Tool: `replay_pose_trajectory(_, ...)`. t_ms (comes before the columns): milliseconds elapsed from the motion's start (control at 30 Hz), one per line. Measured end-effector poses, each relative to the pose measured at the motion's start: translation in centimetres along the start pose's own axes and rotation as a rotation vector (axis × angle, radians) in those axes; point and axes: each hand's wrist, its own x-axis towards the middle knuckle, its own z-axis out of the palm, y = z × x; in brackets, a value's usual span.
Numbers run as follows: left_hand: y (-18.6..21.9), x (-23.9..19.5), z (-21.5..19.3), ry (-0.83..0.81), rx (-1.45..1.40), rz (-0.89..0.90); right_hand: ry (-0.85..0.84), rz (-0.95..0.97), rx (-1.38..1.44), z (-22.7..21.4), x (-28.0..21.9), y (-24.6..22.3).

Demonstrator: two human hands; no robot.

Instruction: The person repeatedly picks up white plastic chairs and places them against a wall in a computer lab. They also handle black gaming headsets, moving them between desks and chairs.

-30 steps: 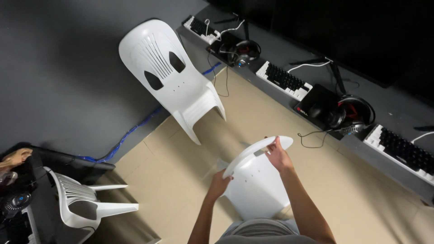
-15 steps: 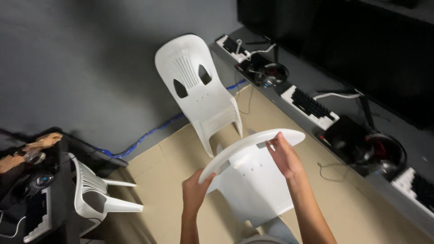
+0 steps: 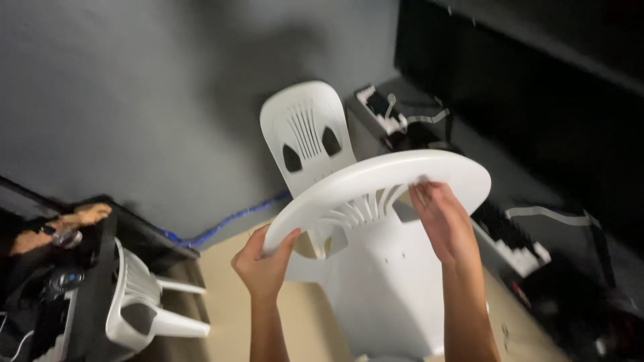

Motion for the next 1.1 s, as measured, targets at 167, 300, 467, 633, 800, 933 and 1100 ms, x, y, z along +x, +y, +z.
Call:
replay_pose_trajectory(167, 0.5, 7.2, 3.5, 0.023, 0.071, 0.074, -0.021, 0.029, -0.034, -0.3, 7.7, 0.4)
replay_pose_trajectory(300, 0.5, 12.2, 6.3, 0.008, 0.16, 0.045, -0.095, -0.01, -0.017, -1.1, 13.8, 1.5)
replay_pose_trajectory(467, -1.2, 18.2, 9.6, 0.038, 0.158, 0.072, -0.129, -0.023, 0.035, -2.0, 21.5, 5.1)
replay_pose_trajectory(633, -6.3, 25.0, 12.6, 0.033, 0.176, 0.099, -0.107, -0.001, 0.074, -2.4, 29.5, 10.0)
replay_pose_trajectory(800, -13.1, 31.7, 14.9, 0.009, 0.179, 0.089, -0.032, 0.057, 0.051, -4.5, 37.5, 18.0)
replay_pose_trajectory(933, -20.4, 37.5, 16.5, -0.024, 0.242, 0.128, -0.006, 0.09, -0.006, -6.0, 42.9, 24.7)
replay_pose_trajectory(1100, -30.3, 42.1, 19.9, -0.093, 0.099, -0.144, 0.073, 0.197, -0.024, -8.7, 49.0, 33.0)
